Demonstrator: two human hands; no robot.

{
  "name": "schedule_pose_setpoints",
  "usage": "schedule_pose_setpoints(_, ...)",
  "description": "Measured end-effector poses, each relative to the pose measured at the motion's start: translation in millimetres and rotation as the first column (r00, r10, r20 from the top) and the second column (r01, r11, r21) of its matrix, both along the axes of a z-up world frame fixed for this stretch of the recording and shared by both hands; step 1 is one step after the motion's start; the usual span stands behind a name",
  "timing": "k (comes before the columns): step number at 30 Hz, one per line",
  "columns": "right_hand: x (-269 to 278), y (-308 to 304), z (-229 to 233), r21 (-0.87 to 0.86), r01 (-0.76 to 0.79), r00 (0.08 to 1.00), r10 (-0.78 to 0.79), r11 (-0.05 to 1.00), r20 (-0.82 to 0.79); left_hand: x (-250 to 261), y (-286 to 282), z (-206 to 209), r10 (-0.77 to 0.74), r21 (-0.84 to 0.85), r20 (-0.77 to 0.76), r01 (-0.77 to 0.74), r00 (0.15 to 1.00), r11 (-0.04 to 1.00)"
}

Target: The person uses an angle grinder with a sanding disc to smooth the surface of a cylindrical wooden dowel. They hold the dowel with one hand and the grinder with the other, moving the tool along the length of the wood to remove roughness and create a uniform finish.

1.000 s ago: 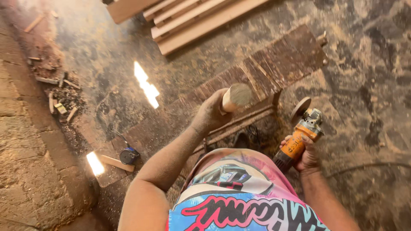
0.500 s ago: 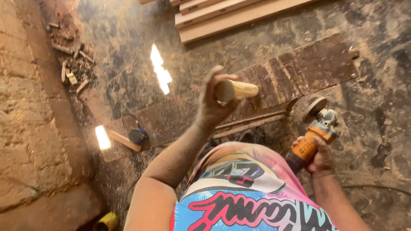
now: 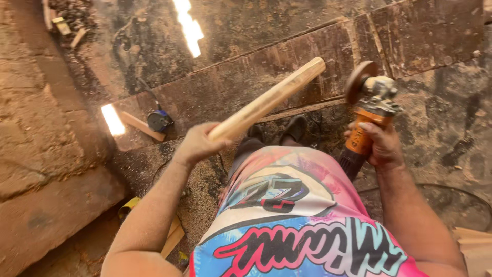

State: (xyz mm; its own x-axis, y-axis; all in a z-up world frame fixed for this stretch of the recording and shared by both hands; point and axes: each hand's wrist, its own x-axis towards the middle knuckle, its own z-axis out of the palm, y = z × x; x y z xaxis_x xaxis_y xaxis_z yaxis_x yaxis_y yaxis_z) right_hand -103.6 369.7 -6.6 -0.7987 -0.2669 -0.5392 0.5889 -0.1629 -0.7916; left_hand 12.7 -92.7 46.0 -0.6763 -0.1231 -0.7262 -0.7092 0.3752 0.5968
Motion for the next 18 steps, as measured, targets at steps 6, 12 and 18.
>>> schedule_pose_setpoints(6,9.2,-34.4,5.9,0.079,-0.011,0.998,0.015,0.997,-0.057,6.8,19.1,-37.5,-0.229,-0.068,-0.016,0.227,0.973,0.971)
schedule_pose_setpoints(12,44.9,-47.9,0.8,0.188,-0.047,0.994,0.027,0.981,0.106,-41.2,45.0,-28.0,-0.321,-0.057,-0.065,0.318,0.945,0.946)
schedule_pose_setpoints(18,73.8,-44.6,-4.5,0.245,0.018,0.990,-0.052,0.969,0.134,-79.7,68.9,-26.9,-0.382,0.004,-0.051,0.383,0.923,0.924)
